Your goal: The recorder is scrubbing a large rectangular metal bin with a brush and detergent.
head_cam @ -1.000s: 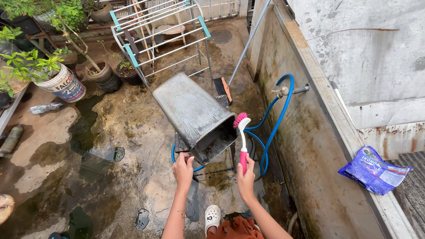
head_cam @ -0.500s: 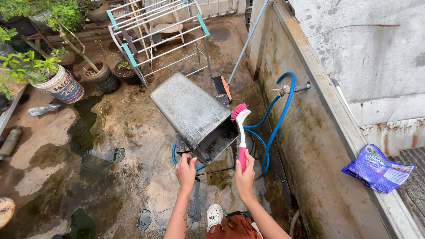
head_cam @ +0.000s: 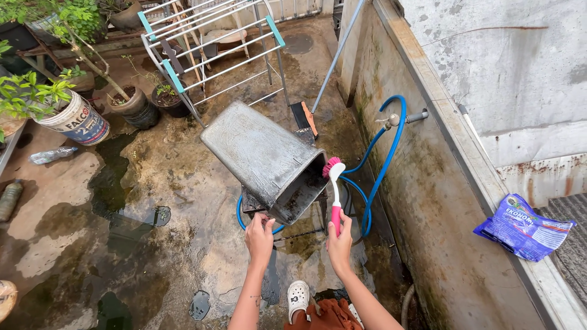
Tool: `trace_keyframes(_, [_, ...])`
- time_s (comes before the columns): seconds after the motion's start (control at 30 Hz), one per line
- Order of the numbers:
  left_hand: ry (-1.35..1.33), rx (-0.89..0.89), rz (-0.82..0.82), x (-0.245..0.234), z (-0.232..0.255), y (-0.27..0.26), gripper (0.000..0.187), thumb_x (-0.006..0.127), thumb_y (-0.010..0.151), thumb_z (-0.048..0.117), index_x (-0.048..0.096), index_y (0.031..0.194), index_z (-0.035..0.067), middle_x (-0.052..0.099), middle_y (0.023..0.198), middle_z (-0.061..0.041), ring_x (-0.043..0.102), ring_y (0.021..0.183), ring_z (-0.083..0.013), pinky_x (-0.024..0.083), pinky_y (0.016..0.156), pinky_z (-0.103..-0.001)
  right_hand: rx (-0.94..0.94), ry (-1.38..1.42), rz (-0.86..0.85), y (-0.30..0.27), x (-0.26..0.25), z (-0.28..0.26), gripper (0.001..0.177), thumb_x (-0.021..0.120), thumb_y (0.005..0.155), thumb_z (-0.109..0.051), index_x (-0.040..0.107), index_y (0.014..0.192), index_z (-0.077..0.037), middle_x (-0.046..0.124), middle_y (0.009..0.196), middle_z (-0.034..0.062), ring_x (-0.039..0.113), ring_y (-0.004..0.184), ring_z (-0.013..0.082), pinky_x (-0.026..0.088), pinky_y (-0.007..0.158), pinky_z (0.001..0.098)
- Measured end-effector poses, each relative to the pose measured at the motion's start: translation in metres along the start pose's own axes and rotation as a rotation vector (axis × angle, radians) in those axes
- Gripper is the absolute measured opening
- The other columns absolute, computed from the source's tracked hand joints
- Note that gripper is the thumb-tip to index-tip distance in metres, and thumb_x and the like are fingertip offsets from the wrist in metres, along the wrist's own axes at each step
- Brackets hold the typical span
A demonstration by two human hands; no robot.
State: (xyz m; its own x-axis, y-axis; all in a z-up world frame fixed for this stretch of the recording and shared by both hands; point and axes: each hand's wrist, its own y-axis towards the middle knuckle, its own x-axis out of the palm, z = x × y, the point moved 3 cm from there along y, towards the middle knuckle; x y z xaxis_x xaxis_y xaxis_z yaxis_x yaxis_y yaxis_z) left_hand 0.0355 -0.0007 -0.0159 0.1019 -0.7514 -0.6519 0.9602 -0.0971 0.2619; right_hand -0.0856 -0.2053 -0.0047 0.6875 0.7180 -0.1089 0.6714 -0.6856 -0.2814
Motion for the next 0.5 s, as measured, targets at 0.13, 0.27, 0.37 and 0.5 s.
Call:
trace_keyframes(0.13, [-0.003, 0.018, 0.000, 0.003, 0.004, -0.001, 0.027, 0.070, 0.094, 0.031, 0.061, 0.098, 0.005, 0.071, 0.089, -0.011, 0.065, 0.086, -0.0356, 0.047, 0.085, -0.045, -0.171, 0.118, -0.013, 0.007, 0.005, -0.010, 0.047, 0.054, 0.102, -0.016, 0.039, 0.147, -0.013, 0.065, 0.086, 0.0049, 0.048, 0.047, 0.0092, 0.040, 0.041, 0.0289])
trace_keyframes(0.27, [-0.021, 0.026, -0.002, 0.005, 0.007, 0.001, 0.027, 0.070, 0.094, 0.030, 0.062, 0.097, 0.005, 0.071, 0.088, -0.011, 0.066, 0.086, -0.0350, 0.047, 0.083, -0.045, -0.164, 0.087, 0.016, 0.027, 0.008, 0.021, 0.047, 0.054, 0.103, -0.017, 0.039, 0.148, -0.014, 0.062, 0.080, 0.0064, 0.048, 0.047, 0.0091, 0.040, 0.041, 0.0286])
trace_keyframes(0.37, [-0.036, 0.030, 0.009, 0.006, 0.008, 0.003, 0.026, 0.071, 0.093, 0.029, 0.062, 0.096, 0.005, 0.071, 0.087, -0.010, 0.066, 0.085, -0.0344, 0.047, 0.084, -0.044, -0.028, 0.060, 0.028, 0.045, 0.009, 0.057, 0.046, 0.054, 0.102, -0.017, 0.040, 0.146, -0.014, 0.060, 0.075, 0.0066, 0.048, 0.043, 0.0112, 0.038, 0.038, 0.0303])
trace_keyframes(0.5, [-0.043, 0.016, 0.000, 0.005, 0.007, 0.002, 0.024, 0.071, 0.092, 0.028, 0.062, 0.096, 0.006, 0.071, 0.087, -0.010, 0.067, 0.085, -0.0331, 0.047, 0.085, -0.044, 0.153, 0.073, 0.014, 0.054, 0.006, 0.079, 0.043, 0.054, 0.102, -0.017, 0.042, 0.143, -0.015, 0.052, 0.067, 0.0060, 0.046, 0.039, 0.0130, 0.034, 0.033, 0.0313])
